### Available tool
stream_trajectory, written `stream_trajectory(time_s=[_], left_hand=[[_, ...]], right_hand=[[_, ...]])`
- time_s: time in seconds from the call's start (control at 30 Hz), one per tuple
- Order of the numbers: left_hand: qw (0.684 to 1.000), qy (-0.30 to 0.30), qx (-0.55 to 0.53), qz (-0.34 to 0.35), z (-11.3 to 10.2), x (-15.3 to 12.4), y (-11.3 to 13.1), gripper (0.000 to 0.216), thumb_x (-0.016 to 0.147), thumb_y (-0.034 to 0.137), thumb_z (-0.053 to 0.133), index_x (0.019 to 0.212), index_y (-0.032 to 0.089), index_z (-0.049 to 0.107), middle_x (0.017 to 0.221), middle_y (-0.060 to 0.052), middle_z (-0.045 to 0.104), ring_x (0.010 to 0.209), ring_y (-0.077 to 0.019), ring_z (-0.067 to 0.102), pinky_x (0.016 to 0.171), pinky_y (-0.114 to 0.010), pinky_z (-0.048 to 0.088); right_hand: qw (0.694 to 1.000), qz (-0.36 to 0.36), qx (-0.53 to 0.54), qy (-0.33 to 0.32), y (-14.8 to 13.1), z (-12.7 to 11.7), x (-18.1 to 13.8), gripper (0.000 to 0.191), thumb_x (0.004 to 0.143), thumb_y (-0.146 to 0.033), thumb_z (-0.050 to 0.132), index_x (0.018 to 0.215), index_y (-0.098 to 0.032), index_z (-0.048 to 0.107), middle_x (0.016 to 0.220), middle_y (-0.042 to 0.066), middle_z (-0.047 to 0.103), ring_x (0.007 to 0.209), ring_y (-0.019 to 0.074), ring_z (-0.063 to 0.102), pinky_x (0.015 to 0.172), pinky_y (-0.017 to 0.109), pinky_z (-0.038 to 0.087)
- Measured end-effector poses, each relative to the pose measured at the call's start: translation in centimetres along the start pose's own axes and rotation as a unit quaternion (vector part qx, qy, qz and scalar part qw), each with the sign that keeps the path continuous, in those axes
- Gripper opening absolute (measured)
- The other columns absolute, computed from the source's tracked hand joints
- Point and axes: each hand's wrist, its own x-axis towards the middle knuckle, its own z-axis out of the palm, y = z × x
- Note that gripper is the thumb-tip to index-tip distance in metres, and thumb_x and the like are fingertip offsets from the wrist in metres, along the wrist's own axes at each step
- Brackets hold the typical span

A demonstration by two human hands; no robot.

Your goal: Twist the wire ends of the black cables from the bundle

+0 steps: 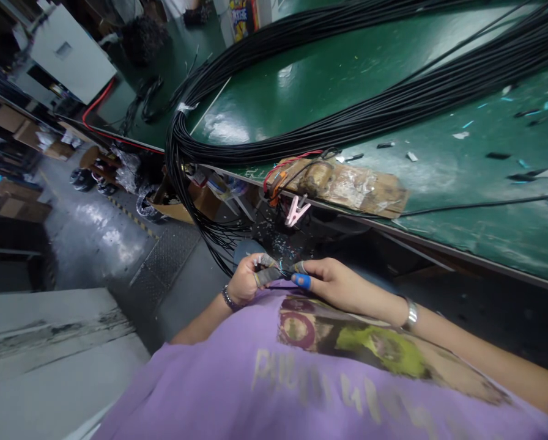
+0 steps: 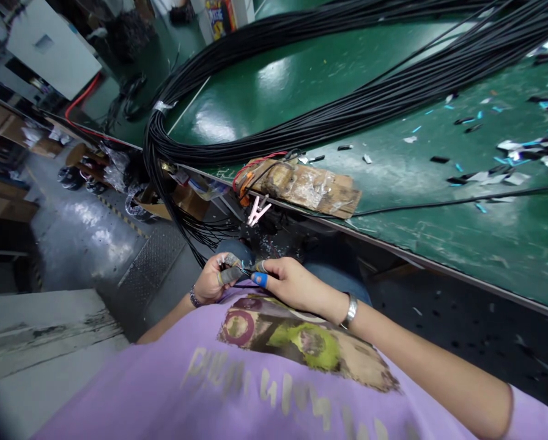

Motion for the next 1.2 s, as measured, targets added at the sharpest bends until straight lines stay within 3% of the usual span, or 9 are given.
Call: stream_trajectory(time_s=[0.43,0.67,0.8,0.93,1.03,1.2], left_hand=[[0.998,0.005,0.047,0.041,-0.5,-0.1,-0.6,0.042,0.050,0.045,0.082,0.065,0.011,0.061,0.047,0.005,0.050,0.044,-0.0033,0.040,0.044,-0.017,0.031],[1.000,-0.002,-0.010,0.014,-0.4,-0.1,-0.7,0.048,0.047,0.050,0.081,0.062,0.012,0.056,0.040,0.006,0.046,0.033,-0.0015,0.032,0.035,-0.016,0.022],[0.999,0.011,-0.037,0.019,-0.4,-0.2,-0.3,0.049,0.046,0.053,0.080,0.059,0.013,0.054,0.036,0.007,0.044,0.030,-0.0011,0.030,0.032,-0.016,0.018],[1.000,-0.011,-0.026,0.001,-0.3,-0.2,-0.2,0.047,0.047,0.050,0.081,0.059,0.012,0.055,0.038,0.006,0.046,0.031,-0.0014,0.032,0.032,-0.016,0.020],[0.999,-0.022,-0.020,-0.020,-0.1,-0.2,-0.2,0.049,0.044,0.050,0.082,0.059,0.012,0.055,0.037,0.006,0.046,0.031,-0.0015,0.033,0.033,-0.016,0.021],[0.999,-0.037,-0.011,-0.032,0.1,-0.3,-0.2,0.049,0.044,0.050,0.082,0.060,0.012,0.056,0.037,0.006,0.047,0.030,-0.0017,0.032,0.033,-0.016,0.020]], right_hand=[[1.000,-0.023,-0.006,0.014,0.2,0.0,0.1,0.036,0.082,-0.045,0.046,0.065,-0.016,0.060,0.059,-0.001,0.050,0.059,0.0125,0.042,0.054,0.024,0.040],[1.000,-0.012,-0.011,0.003,0.5,0.1,0.3,0.040,0.079,-0.051,0.045,0.061,-0.017,0.056,0.057,-0.002,0.044,0.057,0.0120,0.039,0.053,0.025,0.038],[0.999,-0.004,-0.024,0.043,0.9,-0.2,0.3,0.039,0.080,-0.049,0.046,0.057,-0.018,0.052,0.054,-0.002,0.044,0.054,0.0111,0.039,0.051,0.025,0.036],[0.995,-0.032,0.030,0.094,0.3,-0.4,0.7,0.035,0.077,-0.051,0.053,0.074,-0.017,0.059,0.069,0.001,0.059,0.063,0.0144,0.051,0.061,0.028,0.044],[0.990,-0.072,0.052,0.110,-0.3,-0.3,1.0,0.030,0.076,-0.046,0.057,0.081,-0.017,0.060,0.079,0.003,0.064,0.072,0.0164,0.055,0.069,0.029,0.047],[0.989,-0.104,-0.018,0.102,-0.2,0.0,1.2,0.011,0.075,-0.025,0.051,0.071,-0.017,0.059,0.069,0.001,0.060,0.065,0.0143,0.053,0.063,0.027,0.045]])
